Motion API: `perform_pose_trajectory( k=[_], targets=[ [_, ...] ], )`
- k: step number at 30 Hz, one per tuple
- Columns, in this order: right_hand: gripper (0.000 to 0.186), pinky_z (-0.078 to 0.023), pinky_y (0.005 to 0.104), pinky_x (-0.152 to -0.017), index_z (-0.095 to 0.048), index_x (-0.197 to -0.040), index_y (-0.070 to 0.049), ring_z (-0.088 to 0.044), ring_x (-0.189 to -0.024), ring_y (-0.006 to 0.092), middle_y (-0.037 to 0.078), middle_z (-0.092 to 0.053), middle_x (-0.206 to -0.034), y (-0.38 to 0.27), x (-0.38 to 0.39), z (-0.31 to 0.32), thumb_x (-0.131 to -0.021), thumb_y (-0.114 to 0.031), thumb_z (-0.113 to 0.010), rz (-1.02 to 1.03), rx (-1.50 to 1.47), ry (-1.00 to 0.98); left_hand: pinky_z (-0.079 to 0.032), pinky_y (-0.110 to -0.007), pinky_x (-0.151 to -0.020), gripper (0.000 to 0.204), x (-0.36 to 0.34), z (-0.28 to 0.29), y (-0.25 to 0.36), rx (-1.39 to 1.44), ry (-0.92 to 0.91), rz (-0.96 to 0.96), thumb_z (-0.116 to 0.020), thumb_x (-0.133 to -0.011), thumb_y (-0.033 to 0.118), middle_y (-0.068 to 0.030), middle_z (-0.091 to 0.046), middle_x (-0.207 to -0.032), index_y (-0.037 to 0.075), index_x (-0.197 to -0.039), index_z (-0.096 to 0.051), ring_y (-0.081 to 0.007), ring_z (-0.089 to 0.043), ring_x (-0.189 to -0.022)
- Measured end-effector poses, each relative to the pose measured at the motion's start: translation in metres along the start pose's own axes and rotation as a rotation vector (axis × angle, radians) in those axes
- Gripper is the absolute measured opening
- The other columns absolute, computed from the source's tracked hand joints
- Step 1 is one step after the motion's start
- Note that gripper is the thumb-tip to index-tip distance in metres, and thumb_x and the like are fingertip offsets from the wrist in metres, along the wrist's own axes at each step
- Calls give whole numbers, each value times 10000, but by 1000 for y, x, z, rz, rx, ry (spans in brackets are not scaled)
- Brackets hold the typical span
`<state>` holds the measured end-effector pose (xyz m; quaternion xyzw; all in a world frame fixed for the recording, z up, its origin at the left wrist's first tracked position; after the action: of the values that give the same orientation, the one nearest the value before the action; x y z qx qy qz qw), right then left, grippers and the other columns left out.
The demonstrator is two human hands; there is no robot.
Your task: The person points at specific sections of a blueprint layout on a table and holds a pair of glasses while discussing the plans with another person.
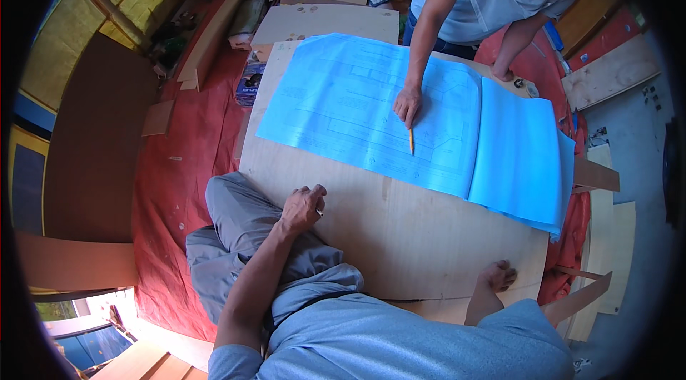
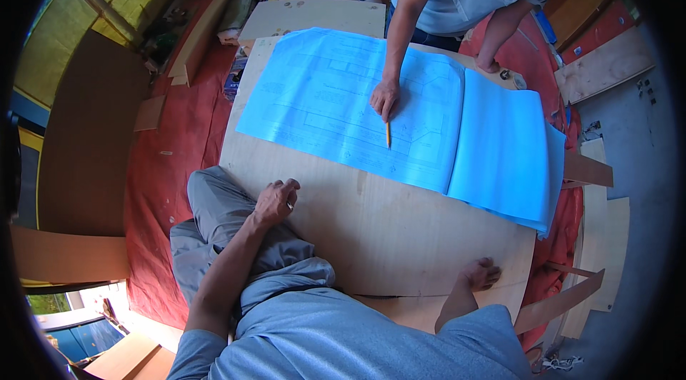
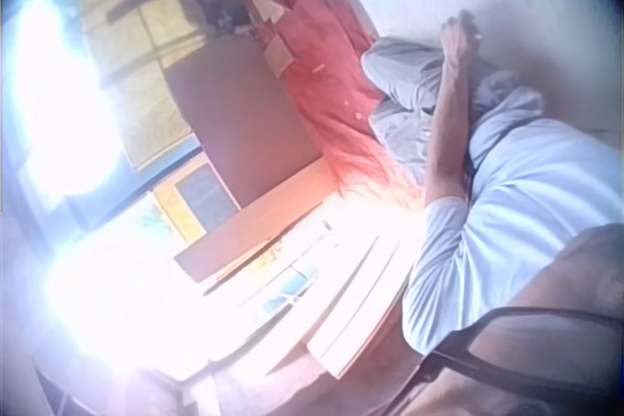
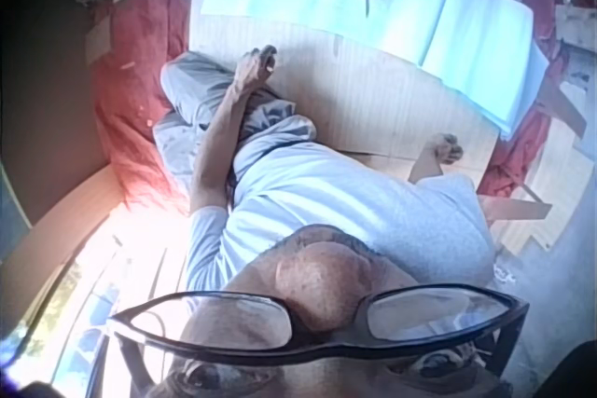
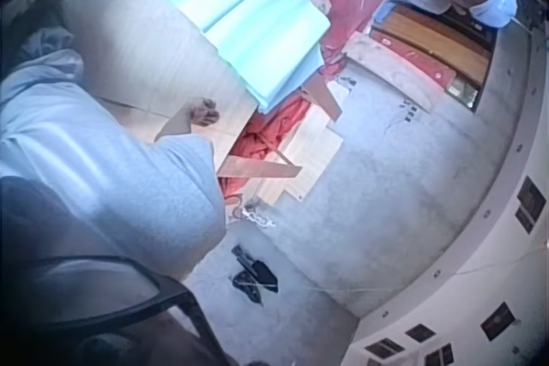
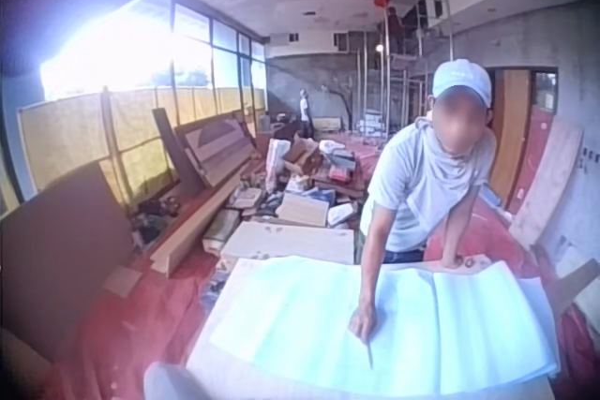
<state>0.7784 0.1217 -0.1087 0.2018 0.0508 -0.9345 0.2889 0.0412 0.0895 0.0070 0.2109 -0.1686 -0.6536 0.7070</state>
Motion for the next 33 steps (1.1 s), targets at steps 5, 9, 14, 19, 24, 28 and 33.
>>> perform_pose_trajectory(
  k=[5,9,14,19,24,28,33],
  targets=[
    [703,-353,524,-1175,-520,-1495,-29,-463,-1442,328,171,-505,-1548,-2,2,8,-1055,-549,-348,4,32,-33,-521,-522,-720,236,-11,26,4,38,71,38,-642,-886,64,-150,-674,-763,99,-1119,-627,-377,-664,-774],
    [693,-352,512,-1172,-522,-1488,-33,-465,-1433,322,161,-513,-1533,-7,3,12,-1050,-538,-343,42,10,-15,-498,-529,-685,205,-43,107,44,-17,313,-38,-632,-967,90,-194,-640,-741,77,-1171,-625,-407,-639,-734],
    [704,-307,477,-1207,-510,-1481,-16,-431,-1463,303,154,-517,-1523,-12,5,25,-1063,-547,-313,-14,43,-62,-535,-479,-673,545,-98,256,136,-68,458,-141,-641,-1003,167,-189,-687,-807,-4,-1493,-473,-346,-680,-752],
    [680,-321,501,-1188,-489,-1507,-62,-409,-1468,294,131,-500,-1534,-5,7,13,-1061,-545,-315,17,50,-61,-548,-381,-703,783,-134,335,189,-158,452,-176,-646,-1028,241,-146,-725,-755,35,-1658,-230,-250,-707,-669],
    [632,-382,499,-1141,-568,-1416,-63,-489,-1398,291,133,-545,-1483,21,-22,-59,-1037,-529,-372,4,-237,80,-565,-384,-771,770,-134,355,205,-115,415,-192,-625,-1017,262,-164,-731,-767,-4,-1639,-259,-270,-720,-700],
    [644,-384,501,-1135,-558,-1438,-53,-482,-1415,292,138,-551,-1494,14,-2,-53,-1034,-529,-403,16,-155,-152,-559,-365,-828,712,-127,295,168,109,186,13,-593,-1027,241,-162,-713,-710,-28,-1619,-302,-257,-718,-693],
    [647,-371,499,-1140,-541,-1436,-27,-463,-1416,290,135,-544,-1471,-14,-1,4,-1054,-519,-364,54,11,36,-534,-336,-874,639,-114,157,132,127,-306,169,-563,-1087,282,-120,-715,-678,77,-1642,-324,-143,-687,-723]
  ],
)
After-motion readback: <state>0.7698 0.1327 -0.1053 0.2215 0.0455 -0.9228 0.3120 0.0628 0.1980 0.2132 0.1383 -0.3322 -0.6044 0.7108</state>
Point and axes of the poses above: each hand's wrist, its own x-axis away from the middle knuckle, its own z-axis out of the back of the hand, y = z × x, the point moved 8 cm from there along -x, towards the middle knuckle
